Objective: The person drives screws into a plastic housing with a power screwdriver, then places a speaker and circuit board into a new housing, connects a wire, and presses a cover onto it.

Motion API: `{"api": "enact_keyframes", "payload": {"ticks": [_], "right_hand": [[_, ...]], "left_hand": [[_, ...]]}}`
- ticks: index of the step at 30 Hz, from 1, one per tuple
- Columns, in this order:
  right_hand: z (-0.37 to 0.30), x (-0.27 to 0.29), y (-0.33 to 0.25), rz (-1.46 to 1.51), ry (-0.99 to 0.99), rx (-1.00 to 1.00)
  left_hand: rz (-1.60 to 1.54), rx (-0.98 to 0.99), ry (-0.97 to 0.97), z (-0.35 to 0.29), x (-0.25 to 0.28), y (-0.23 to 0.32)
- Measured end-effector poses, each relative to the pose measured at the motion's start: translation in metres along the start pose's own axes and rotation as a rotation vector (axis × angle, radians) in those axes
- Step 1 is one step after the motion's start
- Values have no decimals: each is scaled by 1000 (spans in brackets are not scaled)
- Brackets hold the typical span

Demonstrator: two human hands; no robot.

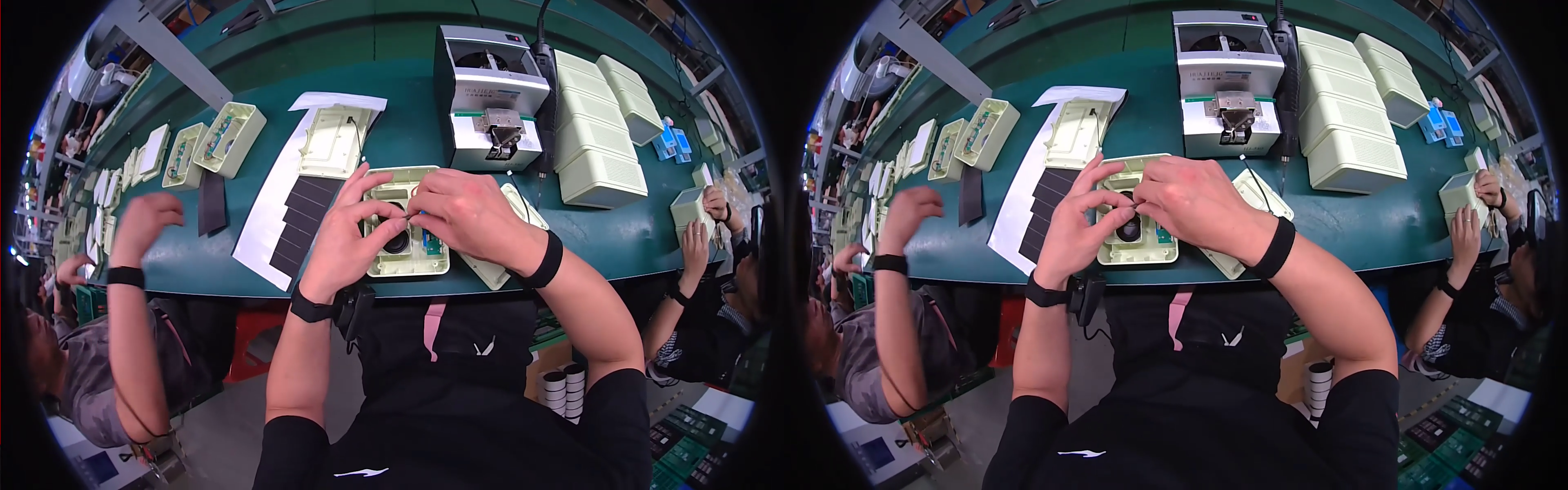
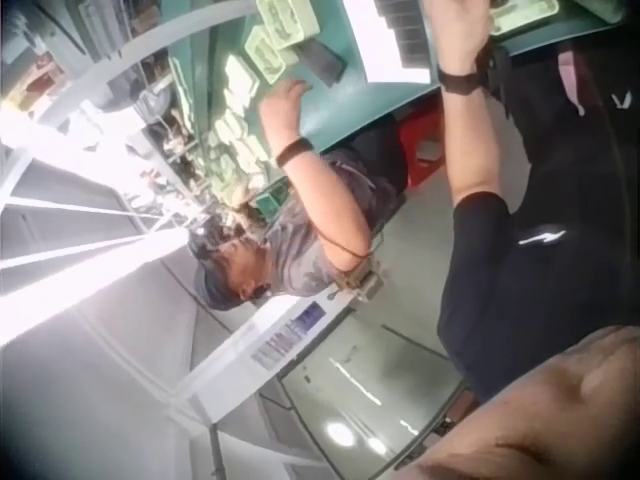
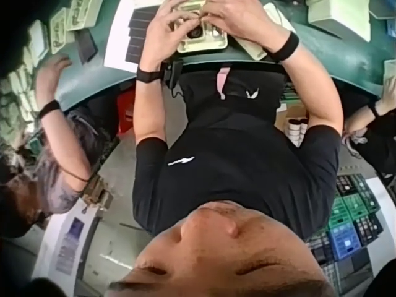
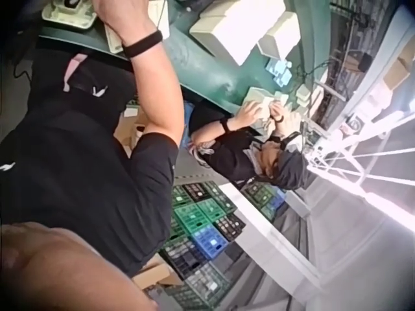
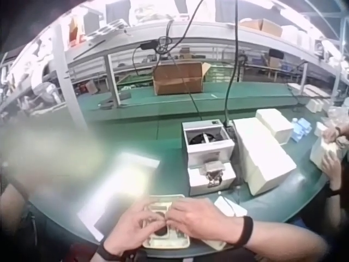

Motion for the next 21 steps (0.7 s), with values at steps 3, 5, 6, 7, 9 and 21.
{"api": "enact_keyframes", "payload": {"ticks": [3, 5, 6, 7, 9, 21], "right_hand": [[-4, -4, 6, 52, -19, -23], [-6, -5, 8, 76, -26, -36], [-7, -7, 8, 59, -46, -31], [-8, -9, 6, 42, -66, -25], [-8, -11, 4, 27, -86, -21], [-12, -22, -5, -123, -167, 82]], "left_hand": [[-30, 14, -7, -2, -1, 1], [33, -6, 21, -5, -2, 3], [65, -17, 34, -6, -2, 5], [62, -15, 32, -8, -4, 6], [115, -34, 59, -12, -3, 10], [278, -134, 135, -18, -4, 19]]}}
Point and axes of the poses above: each hand's wrist, its own z-axis towards the middle knuckle, its own x-axis out of the back of the hand, y = z × x, the point moved 7 cm from there along z, towards the middle knuckle, and after that the axes turned 10 degrees about z, right-handed, at the moved point
